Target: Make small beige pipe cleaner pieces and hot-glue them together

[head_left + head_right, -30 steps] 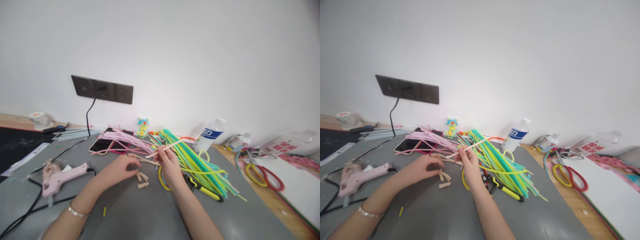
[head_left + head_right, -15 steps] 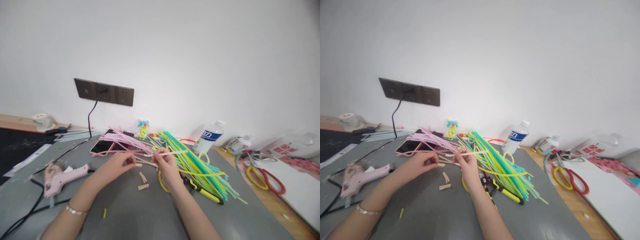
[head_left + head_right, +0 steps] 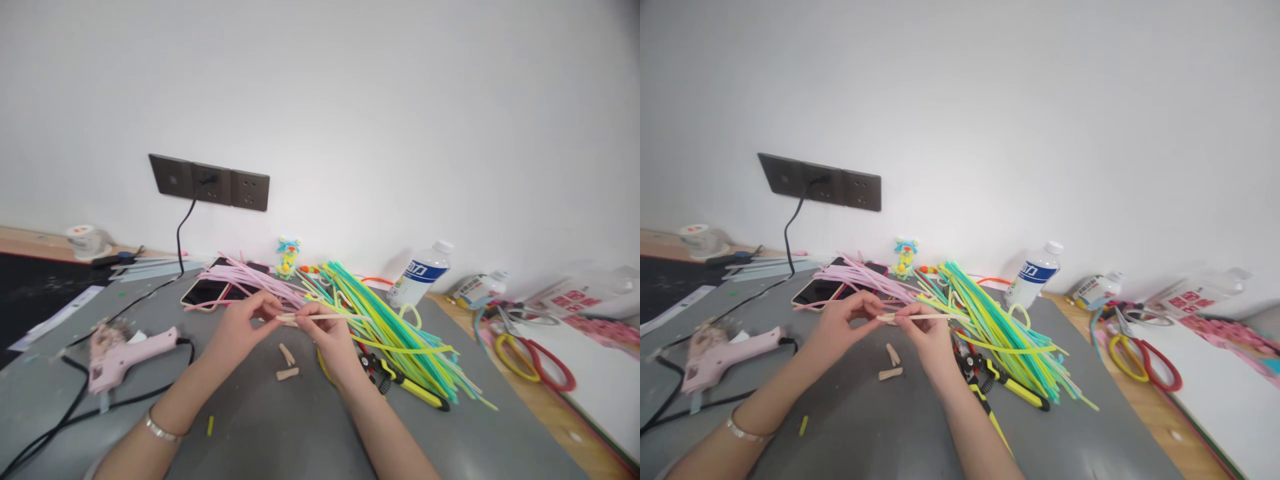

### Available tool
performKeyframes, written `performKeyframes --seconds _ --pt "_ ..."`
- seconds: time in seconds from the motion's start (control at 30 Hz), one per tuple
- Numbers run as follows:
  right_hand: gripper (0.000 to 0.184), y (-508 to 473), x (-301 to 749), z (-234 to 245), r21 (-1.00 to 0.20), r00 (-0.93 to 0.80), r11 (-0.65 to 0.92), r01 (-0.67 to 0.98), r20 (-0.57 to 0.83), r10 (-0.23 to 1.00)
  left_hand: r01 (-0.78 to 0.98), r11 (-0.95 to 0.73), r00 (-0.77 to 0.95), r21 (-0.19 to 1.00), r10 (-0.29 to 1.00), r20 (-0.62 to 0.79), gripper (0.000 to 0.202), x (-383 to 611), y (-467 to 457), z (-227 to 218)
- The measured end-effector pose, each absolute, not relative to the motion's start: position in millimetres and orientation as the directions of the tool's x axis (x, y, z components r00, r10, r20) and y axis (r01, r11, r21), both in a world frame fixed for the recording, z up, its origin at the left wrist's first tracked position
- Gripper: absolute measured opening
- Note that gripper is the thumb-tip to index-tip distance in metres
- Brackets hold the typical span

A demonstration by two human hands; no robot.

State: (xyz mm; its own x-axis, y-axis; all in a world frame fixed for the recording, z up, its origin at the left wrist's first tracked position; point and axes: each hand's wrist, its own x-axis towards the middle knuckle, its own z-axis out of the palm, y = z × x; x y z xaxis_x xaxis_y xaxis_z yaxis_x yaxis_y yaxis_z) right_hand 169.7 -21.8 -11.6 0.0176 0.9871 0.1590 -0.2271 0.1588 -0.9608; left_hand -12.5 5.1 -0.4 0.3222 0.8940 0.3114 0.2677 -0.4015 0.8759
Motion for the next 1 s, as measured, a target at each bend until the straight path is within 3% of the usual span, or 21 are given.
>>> performKeyframes --seconds 0.23,0.5,0.73,1.0 --pt "0.017 -20.9 171.0 -12.2 -0.976 0.016 0.169 -0.141 0.168 0.986 0.249 -0.504 0.339 0.827 0.845 0.413 0.006 -9.7 1.5 -0.6" --pt "0.024 -20.8 172.2 -11.2 -0.963 -0.002 0.133 -0.236 0.137 0.991 0.209 -0.574 0.326 0.792 0.804 0.497 0.008 -12.1 4.0 -0.4" --pt "0.024 -21.9 169.8 -13.7 -0.947 -0.001 0.11 -0.3 0.116 0.993 0.216 -0.726 0.295 0.653 0.686 0.665 0.011 -9.5 -0.4 0.4" --pt "0.025 -23.9 167.3 -12.3 -0.951 0.027 0.151 -0.269 0.15 0.988 0.296 -0.738 0.317 0.607 0.675 0.666 0.016 -8.5 -4.7 -0.9"
